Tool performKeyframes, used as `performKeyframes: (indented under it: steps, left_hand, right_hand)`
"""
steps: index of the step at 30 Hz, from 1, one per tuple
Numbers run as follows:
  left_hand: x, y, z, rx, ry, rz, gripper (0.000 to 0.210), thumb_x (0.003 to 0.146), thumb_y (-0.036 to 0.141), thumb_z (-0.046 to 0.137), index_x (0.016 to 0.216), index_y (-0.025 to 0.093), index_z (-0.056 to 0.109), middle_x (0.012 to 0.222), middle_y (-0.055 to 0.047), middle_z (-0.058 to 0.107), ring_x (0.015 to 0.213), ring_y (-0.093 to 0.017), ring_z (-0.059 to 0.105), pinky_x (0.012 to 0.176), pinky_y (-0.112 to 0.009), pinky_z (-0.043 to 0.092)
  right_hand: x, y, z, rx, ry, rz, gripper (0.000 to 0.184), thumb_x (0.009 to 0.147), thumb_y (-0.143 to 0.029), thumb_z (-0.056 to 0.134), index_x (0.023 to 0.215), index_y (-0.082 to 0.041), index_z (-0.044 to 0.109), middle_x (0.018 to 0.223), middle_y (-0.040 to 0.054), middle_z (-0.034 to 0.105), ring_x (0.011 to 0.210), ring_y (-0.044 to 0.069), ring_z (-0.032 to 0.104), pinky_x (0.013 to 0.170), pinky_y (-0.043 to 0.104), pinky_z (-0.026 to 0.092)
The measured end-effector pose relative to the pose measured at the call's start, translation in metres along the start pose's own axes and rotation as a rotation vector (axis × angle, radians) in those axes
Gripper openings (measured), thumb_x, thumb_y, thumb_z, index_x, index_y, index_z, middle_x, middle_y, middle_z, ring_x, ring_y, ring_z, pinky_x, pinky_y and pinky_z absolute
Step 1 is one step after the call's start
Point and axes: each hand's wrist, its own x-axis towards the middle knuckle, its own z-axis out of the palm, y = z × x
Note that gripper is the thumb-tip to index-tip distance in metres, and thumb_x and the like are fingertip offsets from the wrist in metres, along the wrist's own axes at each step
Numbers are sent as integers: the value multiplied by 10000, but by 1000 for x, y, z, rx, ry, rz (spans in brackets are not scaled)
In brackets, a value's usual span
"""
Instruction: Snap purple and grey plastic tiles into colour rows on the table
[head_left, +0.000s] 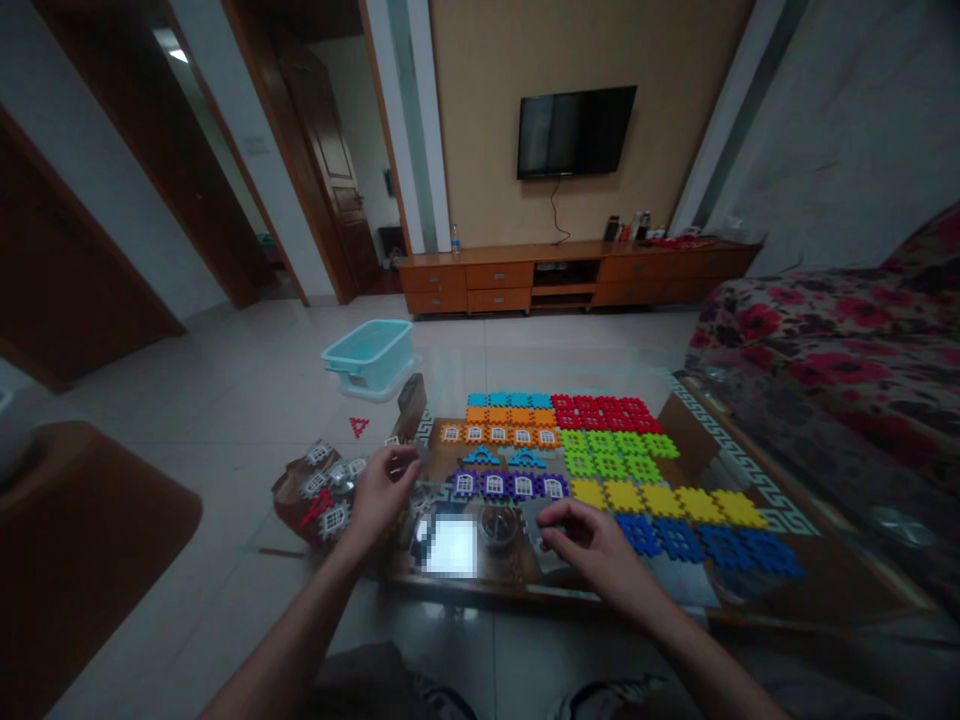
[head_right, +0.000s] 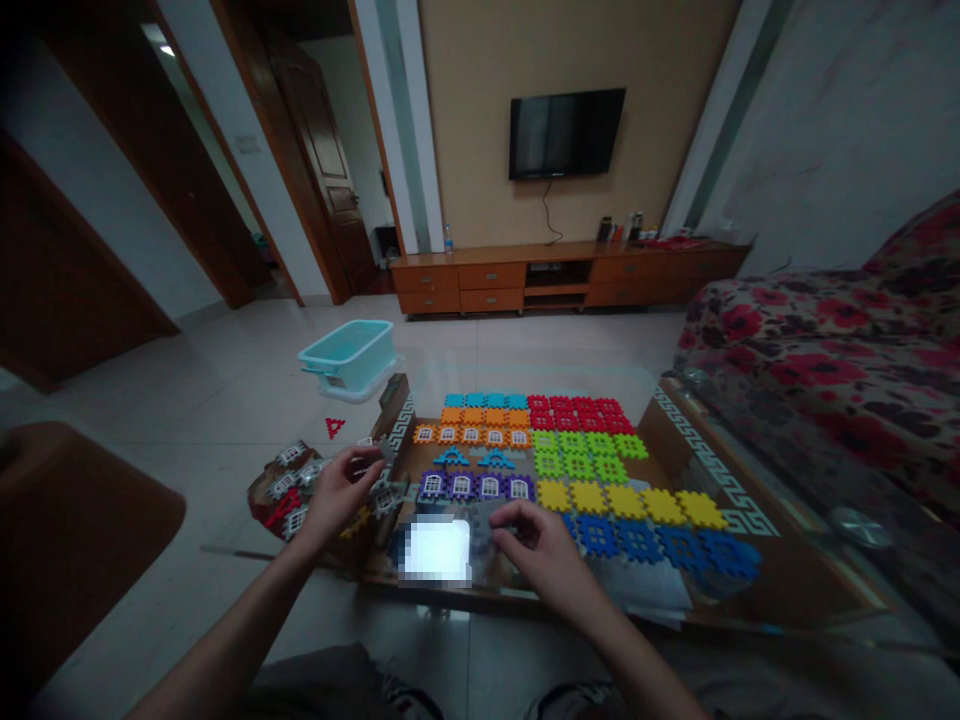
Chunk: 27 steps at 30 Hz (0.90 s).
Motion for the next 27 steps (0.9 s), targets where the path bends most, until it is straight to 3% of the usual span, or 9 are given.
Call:
performKeyframes:
  steps: [4, 9, 13, 16, 27]
  left_hand:
    - [-28, 20, 27, -313, -177, -198, 338, 752, 397, 763, 971, 173, 636, 970, -55, 704, 822, -199, 699, 736, -310, 571]
    - [-51, 29, 48, -405, -225, -111, 518, 746, 239, 766, 1233, 219, 591, 924, -10, 669, 818, -169, 688, 762, -296, 559]
    - [-60, 29, 52, -208, -288, 154, 135, 811, 167, 683, 934, 200, 727, 923, -47, 705, 909, -193, 676, 865, -328, 526]
    - [-64, 29, 53, -162, -295, 282, 148, 836, 126, 652, 910, 217, 741, 972, -54, 724, 962, -203, 672, 906, -351, 514]
    - [-70, 36, 59, -204, -344, 342, 165, 848, 125, 679, 936, 238, 760, 967, -56, 749, 948, -204, 697, 890, -367, 549]
  right_hand:
    - [2, 3, -1, 115, 0, 34, 283, 814, -428, 677, 973, -201, 622, 894, 38, 660, 706, 170, 638, 638, 296, 502]
    - [1, 5, -1, 128, 33, -73, 474, 852, -359, 669, 1289, -260, 515, 1063, 39, 622, 815, 168, 631, 698, 290, 530]
    - [1, 8, 0, 30, 60, -149, 164, 856, -306, 664, 988, -223, 612, 914, 23, 627, 865, 190, 624, 744, 296, 514]
    - [-1, 6, 1, -26, 18, -160, 68, 868, -272, 639, 894, -210, 633, 967, 48, 665, 946, 214, 640, 819, 331, 510]
    - [-4, 2, 5, -41, 29, -245, 36, 853, -202, 620, 878, -215, 643, 1026, 59, 689, 998, 211, 658, 872, 342, 511]
